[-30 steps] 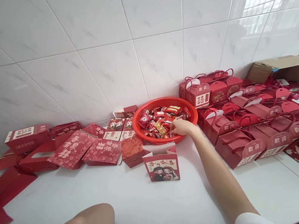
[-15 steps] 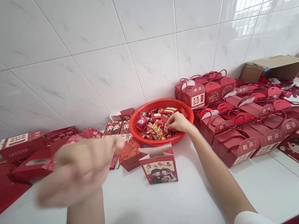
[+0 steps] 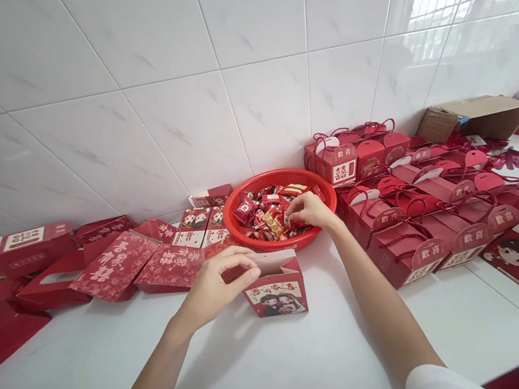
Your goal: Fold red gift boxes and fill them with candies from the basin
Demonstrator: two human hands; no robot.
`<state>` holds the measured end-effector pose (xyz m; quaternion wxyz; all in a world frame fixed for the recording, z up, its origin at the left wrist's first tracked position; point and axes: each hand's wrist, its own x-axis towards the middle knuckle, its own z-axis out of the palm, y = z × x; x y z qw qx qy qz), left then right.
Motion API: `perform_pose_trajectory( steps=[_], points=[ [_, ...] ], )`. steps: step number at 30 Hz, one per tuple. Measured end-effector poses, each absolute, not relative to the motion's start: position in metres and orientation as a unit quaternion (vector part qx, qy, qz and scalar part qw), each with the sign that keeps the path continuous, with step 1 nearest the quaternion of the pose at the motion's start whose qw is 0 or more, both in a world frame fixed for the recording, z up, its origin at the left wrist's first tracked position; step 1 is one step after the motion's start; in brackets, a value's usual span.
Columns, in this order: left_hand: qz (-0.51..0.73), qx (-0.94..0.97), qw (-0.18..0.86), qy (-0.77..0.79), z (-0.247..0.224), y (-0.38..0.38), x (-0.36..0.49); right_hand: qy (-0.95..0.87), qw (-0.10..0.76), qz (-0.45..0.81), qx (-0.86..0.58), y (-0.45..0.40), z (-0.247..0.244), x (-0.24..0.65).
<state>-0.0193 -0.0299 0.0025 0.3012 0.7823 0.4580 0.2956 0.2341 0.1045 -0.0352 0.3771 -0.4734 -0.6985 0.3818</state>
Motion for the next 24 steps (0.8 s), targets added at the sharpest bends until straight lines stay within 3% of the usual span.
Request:
perform_pose_trajectory(
  steps=[4,15,24],
  points=[
    [0.255,0.804,0.332,0.422,0.012,-0.041,-0.02,-0.689,0.403,0.396,-0.454,0.101,-0.033,0.236],
    [0.183,0.864,0.297,0.364,0.014,-0.056,-0.014,-0.659,0.485,0.417,-0.395,0.095,-0.021,0.232],
    [0.227,0.839,0.265,0.418,0.013,-0.055,-0.006,-0.675,0.449,0.428,-0.398,0.082,-0.003,0.232]
  ],
)
